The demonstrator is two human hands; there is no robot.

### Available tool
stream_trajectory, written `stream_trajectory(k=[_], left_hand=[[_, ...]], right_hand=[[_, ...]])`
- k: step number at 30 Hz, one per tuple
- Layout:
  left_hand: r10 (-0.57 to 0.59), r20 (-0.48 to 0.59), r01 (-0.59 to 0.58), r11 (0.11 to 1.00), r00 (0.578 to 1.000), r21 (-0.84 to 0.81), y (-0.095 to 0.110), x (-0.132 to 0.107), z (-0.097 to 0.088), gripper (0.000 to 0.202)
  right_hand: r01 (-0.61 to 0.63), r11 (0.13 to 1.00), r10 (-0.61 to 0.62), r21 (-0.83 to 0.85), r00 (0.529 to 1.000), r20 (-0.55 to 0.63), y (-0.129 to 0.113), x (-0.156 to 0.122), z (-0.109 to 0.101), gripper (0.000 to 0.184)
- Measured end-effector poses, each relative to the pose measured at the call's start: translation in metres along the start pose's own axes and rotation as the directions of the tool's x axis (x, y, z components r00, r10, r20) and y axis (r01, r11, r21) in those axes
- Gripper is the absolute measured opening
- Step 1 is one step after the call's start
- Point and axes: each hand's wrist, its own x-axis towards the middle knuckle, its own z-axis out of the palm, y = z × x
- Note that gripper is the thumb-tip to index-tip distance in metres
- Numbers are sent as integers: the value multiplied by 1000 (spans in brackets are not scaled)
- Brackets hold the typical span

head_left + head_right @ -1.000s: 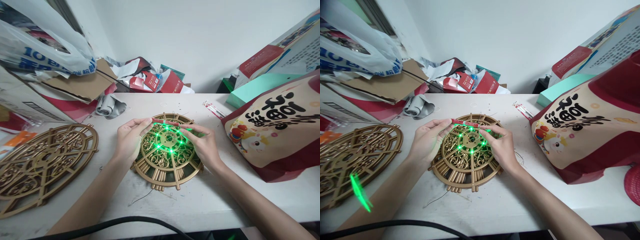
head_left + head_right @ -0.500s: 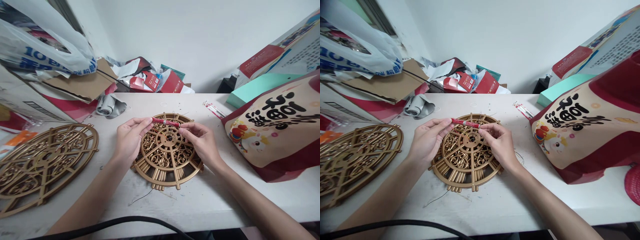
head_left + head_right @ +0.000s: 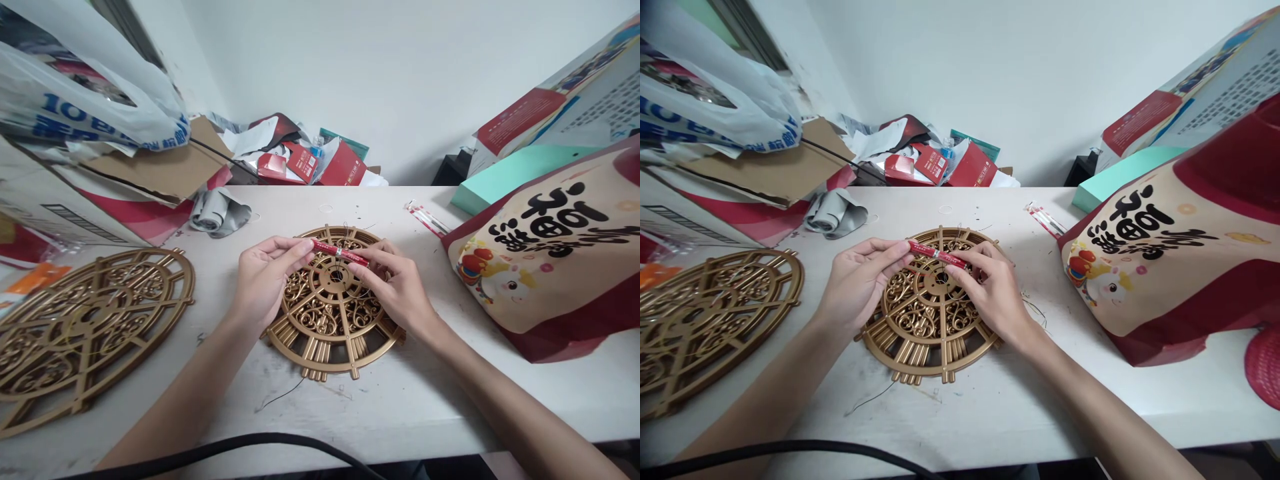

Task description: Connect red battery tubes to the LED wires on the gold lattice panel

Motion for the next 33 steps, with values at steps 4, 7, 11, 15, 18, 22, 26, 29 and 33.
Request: stream_trajectory(k=[4, 7, 11, 15, 18, 22, 26, 29, 33], left_hand=[[-22, 24, 20, 999, 999, 49, 4, -1, 2, 24], [-40, 77, 27, 987, 996, 159, 8, -2, 4, 32], [-75, 202, 1, 939, 977, 345, 12, -7, 5, 31], [1, 250, -145, 818, 968, 557, 10, -10, 2, 24], [125, 293, -313, 528, 948, 790, 6, -4, -6, 25], [161, 416, -441, 186, 895, 878, 1, 9, -20, 37], [119, 400, -415, 152, 909, 897, -2, 16, -26, 33], [103, 373, -385, 153, 922, 910, -2, 16, -27, 27], [99, 354, -366, 162, 930, 916, -2, 17, -27, 25]], right_hand=[[9, 999, -7, 42, 999, -32, -1, -1, 1, 22], [-35, 992, 47, 121, 994, -97, -3, 1, 0, 22], [-76, 979, 117, 190, 969, -217, -5, 5, -5, 25], [-104, 977, 159, 185, 936, -313, -2, 9, -12, 29], [-104, 969, 176, 225, 926, -333, 2, 11, -13, 31], [-119, 961, 202, 251, 920, -335, 7, 12, -11, 33], [-128, 954, 213, 271, 926, -312, 7, 12, -10, 33], [-131, 951, 218, 280, 927, -306, 7, 12, -10, 31], [-135, 948, 223, 290, 928, -298, 7, 12, -10, 30]])
